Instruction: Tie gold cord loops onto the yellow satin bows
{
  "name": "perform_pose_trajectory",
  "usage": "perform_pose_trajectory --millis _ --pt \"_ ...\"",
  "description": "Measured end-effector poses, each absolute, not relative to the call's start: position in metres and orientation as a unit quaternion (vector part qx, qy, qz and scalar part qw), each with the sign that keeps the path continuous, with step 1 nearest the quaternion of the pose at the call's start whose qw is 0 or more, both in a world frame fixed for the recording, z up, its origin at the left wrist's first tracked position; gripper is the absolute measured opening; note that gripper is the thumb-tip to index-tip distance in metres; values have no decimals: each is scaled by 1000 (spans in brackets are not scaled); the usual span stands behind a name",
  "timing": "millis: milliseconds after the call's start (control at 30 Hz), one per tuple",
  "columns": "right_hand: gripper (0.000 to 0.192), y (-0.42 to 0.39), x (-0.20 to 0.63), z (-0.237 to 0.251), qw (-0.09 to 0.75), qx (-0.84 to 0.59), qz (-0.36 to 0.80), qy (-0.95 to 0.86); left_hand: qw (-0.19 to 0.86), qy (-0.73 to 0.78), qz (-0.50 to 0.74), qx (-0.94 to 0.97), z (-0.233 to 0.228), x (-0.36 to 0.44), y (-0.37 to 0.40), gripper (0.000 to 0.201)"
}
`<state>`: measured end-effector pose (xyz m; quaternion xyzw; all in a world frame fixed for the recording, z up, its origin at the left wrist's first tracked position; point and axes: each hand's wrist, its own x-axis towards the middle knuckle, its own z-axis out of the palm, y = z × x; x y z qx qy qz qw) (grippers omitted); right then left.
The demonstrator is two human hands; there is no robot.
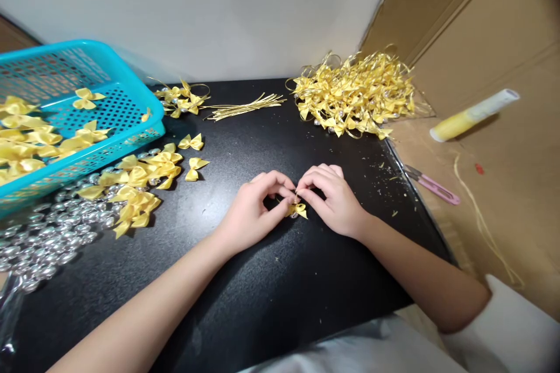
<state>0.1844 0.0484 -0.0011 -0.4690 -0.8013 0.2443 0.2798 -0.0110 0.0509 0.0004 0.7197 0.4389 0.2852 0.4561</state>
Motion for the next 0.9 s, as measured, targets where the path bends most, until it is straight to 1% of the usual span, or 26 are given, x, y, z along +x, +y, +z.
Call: perform_pose_trajectory --millis 133,267,467,667,900 --pt "18 48 184 -2 288 -465 240 -802 475 445 308 694 2 -11 53 7" --pt "17 48 185 -4 291 -462 237 -803 469 447 323 690 5 -7 56 13" --pt "18 48 184 -3 287 -463 240 -804 474 438 311 697 6 -5 56 16" --pt "17 48 184 -2 279 -466 245 -803 466 431 292 716 5 -8 58 13" --pt "17 48 185 -3 276 -474 238 -801 480 427 278 714 7 -9 60 10"
